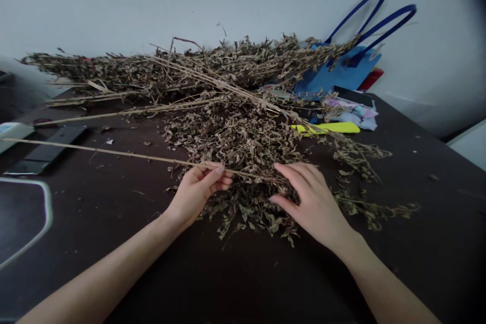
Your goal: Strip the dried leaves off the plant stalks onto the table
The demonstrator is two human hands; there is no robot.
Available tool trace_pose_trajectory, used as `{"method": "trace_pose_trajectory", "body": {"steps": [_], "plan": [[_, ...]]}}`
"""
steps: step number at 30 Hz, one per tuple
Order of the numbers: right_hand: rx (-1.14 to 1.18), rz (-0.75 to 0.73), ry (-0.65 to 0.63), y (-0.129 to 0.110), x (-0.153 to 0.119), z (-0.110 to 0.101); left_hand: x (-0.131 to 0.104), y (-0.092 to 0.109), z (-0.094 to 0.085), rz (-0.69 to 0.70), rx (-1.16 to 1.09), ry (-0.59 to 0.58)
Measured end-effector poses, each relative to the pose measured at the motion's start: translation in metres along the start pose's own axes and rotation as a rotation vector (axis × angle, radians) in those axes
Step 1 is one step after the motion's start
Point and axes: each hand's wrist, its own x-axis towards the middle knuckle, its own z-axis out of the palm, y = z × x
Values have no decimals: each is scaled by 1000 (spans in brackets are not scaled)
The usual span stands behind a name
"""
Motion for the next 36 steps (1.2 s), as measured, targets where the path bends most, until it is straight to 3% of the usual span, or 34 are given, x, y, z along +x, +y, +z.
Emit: {"method": "trace_pose_trajectory", "body": {"steps": [5,8,13,16,20,23,31,36], "plan": [[125,-35,178,8,0,-18,2,5,-2,39,-5,1],[75,34,320,17,0,-26,2,10,-1,66,-4,28],[-20,70,430,29,0,-29,5,15,-2,119,-28,68],[-68,62,343,35,-1,-27,7,16,-4,137,-26,66],[-131,78,6,46,-4,-24,8,16,-6,167,2,53],[-102,111,-142,56,-6,-22,7,16,-6,175,30,48],[-116,103,-184,72,-12,-27,6,22,-9,216,72,50],[-115,72,-215,67,-10,-26,9,29,-14,231,104,42]]}}
